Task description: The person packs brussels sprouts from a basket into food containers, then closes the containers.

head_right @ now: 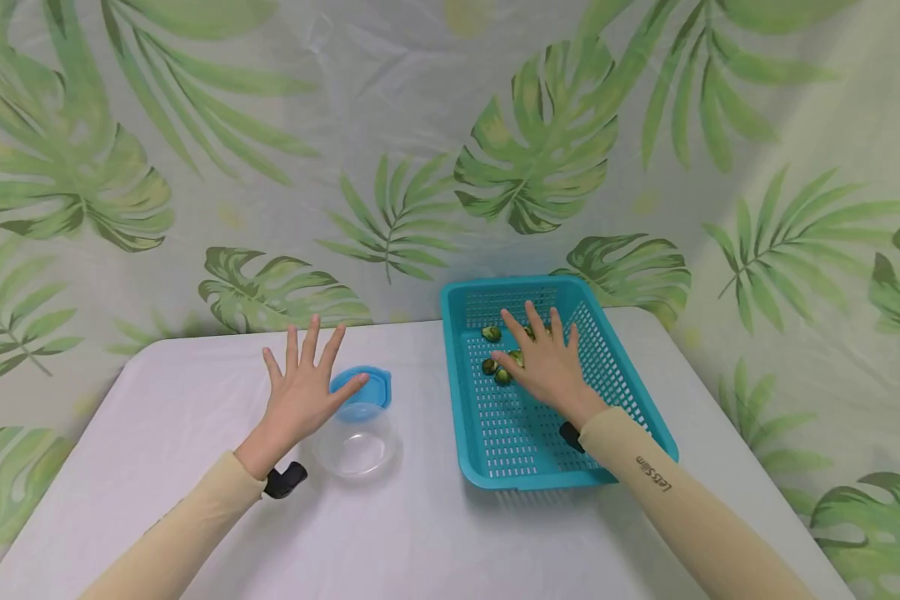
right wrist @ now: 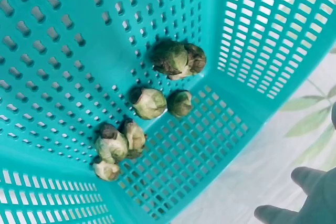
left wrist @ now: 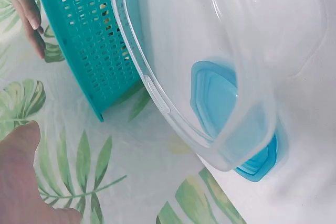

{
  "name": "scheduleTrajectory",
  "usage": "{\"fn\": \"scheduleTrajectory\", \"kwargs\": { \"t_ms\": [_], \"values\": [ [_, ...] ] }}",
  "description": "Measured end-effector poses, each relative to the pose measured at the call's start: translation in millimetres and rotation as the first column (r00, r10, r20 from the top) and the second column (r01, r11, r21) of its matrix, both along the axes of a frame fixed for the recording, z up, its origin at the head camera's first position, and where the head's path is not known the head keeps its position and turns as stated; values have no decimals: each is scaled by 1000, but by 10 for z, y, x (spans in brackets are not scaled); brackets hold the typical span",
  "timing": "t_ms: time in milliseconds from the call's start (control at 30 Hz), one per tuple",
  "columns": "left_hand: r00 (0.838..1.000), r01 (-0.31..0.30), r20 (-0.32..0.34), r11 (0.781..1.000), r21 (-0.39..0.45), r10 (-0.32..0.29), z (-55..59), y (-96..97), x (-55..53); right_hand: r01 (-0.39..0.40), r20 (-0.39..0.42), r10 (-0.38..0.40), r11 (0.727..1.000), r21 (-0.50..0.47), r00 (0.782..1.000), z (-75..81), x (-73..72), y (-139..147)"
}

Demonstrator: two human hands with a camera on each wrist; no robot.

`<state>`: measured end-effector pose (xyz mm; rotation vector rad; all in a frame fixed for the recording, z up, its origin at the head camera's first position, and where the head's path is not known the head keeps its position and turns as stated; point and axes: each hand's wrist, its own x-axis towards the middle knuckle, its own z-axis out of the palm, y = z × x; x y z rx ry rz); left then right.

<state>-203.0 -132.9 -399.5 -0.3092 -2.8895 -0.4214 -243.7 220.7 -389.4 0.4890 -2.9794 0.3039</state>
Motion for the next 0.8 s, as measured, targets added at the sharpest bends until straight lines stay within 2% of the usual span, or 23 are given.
{"fn": "scheduleTrajectory", "kwargs": {
  "t_ms": [233, 467, 700, 800],
  "values": [
    [1000, 2, -7, 1000, -2, -2, -15, -17, 13, -12, 9, 12, 1000, 3, 1000, -6, -7, 23],
    [1000, 4, 6, 1000, -19, -4, 23, -70, 44, -28, 17, 28, 1000, 2, 999, 31, -28, 48],
    [999, 44, 3, 999, 2, -44, 50, -156, 164, -89, -1, 89, 996, -9, 996, 26, -40, 50],
    [997, 79, -10, 996, 27, -79, 47, -200, 228, -123, -6, 123, 991, -50, 992, 6, -46, 59]
  ]
}}
